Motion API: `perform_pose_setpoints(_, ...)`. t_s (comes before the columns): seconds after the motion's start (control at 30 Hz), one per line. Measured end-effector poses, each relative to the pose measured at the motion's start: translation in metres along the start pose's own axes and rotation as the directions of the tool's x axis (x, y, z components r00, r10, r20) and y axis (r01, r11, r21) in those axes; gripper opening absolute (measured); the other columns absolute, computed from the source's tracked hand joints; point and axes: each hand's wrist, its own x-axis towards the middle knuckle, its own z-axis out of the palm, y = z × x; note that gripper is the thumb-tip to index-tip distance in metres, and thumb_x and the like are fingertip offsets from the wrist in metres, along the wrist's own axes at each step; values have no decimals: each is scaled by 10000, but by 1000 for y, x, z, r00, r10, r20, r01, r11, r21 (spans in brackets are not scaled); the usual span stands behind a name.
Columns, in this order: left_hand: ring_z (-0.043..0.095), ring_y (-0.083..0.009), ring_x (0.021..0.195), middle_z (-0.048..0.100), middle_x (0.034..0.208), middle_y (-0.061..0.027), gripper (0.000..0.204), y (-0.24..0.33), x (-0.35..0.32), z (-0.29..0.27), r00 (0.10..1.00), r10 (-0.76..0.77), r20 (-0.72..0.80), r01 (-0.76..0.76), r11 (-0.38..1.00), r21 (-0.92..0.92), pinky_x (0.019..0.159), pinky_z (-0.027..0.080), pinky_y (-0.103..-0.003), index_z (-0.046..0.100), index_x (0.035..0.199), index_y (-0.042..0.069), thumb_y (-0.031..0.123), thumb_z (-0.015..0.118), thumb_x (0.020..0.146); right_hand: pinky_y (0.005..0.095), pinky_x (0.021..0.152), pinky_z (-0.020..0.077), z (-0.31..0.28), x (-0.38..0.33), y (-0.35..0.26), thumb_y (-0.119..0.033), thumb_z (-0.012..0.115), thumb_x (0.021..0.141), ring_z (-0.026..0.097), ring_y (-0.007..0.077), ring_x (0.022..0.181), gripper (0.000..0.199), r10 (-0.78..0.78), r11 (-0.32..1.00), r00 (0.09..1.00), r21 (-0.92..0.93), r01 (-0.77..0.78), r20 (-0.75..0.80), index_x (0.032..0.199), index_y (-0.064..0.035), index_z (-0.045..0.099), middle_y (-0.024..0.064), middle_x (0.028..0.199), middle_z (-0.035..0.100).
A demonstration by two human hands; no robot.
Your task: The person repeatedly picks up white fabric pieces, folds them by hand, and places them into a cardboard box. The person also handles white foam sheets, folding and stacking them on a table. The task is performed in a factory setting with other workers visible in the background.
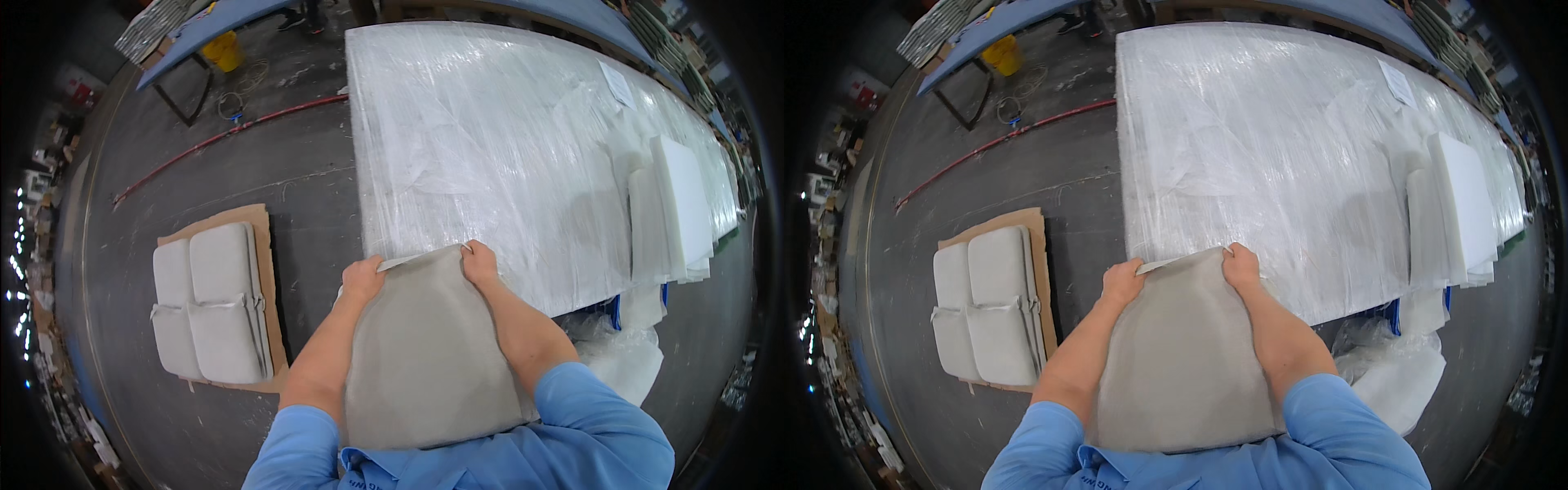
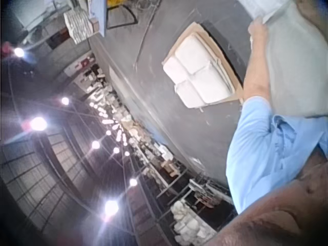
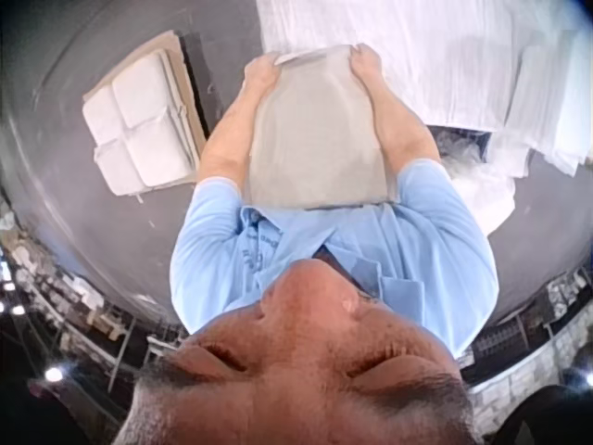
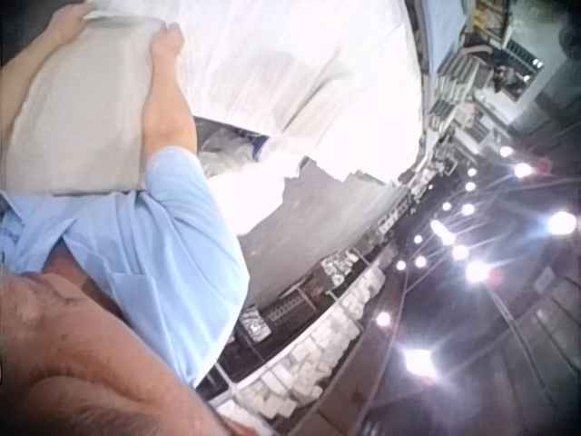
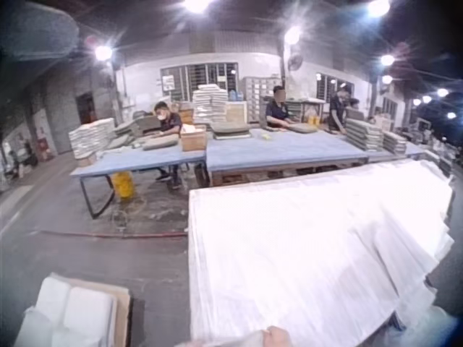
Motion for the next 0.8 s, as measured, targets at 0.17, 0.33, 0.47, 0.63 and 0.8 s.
perform_pose_setpoints(0.17,595,-333,1216,731,1150,-132,424,-24,-35,-48,955,-171,243,146,982,118,1052,380,-498,757,1094,165,544,676,922,396,627,529,-39,-8,-38,-318,727,926,644,214,625,404,98,993,822,2,-120,560,1168,3,675,117,773,694)
perform_pose_setpoints(0.33,576,-329,1227,729,1157,-99,424,-11,-35,-47,946,-227,230,175,958,229,1021,407,-491,762,1076,158,537,599,980,367,521,504,-33,-6,-41,-305,696,956,581,184,505,415,240,961,745,-43,-273,623,1216,17,666,108,698,666)
perform_pose_setpoints(0.47,578,-338,1223,730,1175,-100,408,-13,-27,-36,931,-319,176,260,920,293,1028,412,-504,757,1112,157,492,542,1022,391,566,524,-11,-15,-56,-299,659,981,641,237,567,356,357,899,791,49,-436,496,1185,-11,699,137,752,705)
perform_pose_setpoints(0.63,626,-374,1121,727,1095,-166,402,-12,-23,-7,924,-377,-70,363,919,-156,955,460,-502,714,1051,90,457,551,1027,469,810,534,10,-26,-46,-313,664,966,700,400,898,322,179,982,981,-76,-174,73,1094,-24,724,207,955,742)
perform_pose_setpoints(0.8,657,-404,1011,721,970,-216,388,-12,-7,13,901,-383,-205,332,911,-243,903,458,-528,666,951,36,392,541,1042,480,852,519,12,-21,-46,-307,682,944,685,422,958,313,195,980,980,-40,-193,49,1036,-9,719,227,983,728)
